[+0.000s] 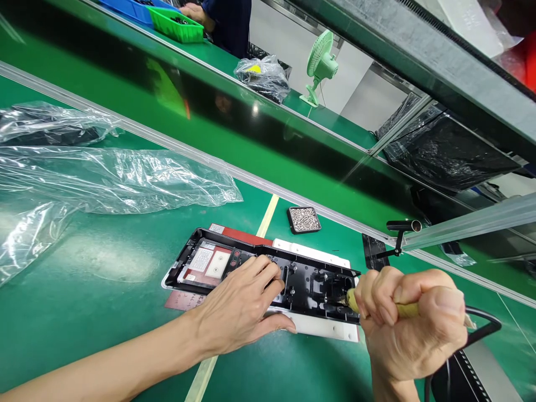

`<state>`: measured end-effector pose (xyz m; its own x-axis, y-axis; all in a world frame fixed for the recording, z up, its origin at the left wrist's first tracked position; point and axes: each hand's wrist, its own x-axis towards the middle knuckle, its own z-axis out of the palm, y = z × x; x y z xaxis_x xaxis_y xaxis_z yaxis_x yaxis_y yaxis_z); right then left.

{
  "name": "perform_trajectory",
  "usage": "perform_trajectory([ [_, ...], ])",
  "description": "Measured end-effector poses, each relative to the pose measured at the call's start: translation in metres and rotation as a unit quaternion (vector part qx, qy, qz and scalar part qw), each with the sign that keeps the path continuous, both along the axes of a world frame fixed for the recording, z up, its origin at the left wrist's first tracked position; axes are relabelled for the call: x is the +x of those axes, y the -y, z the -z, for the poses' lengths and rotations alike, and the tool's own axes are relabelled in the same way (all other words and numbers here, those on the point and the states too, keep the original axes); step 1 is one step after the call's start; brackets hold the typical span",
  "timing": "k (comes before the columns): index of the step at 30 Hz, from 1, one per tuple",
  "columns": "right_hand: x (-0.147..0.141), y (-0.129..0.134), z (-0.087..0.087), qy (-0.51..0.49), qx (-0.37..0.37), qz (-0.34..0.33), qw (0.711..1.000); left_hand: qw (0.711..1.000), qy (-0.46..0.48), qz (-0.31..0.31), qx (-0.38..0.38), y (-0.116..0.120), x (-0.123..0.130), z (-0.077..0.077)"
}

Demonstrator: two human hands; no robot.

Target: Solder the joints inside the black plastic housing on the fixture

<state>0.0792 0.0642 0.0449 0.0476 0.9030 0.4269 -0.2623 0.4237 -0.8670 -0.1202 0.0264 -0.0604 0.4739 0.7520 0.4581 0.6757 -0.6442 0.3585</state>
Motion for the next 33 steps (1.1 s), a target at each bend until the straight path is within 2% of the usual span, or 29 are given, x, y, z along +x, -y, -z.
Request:
perform_trajectory([
  [19,-0.0075,0.0014,-0.0015,-0.001,-0.002,0.039,0.999,1.0,0.004,0.008,-0.004,0.0001,-0.0002,0.0008],
  [33,-0.004,-0.0002,-0.0004,0.01,0.012,0.026,1.0,1.0,0.003,0.007,0.008,0.0012,-0.0007,0.0005],
])
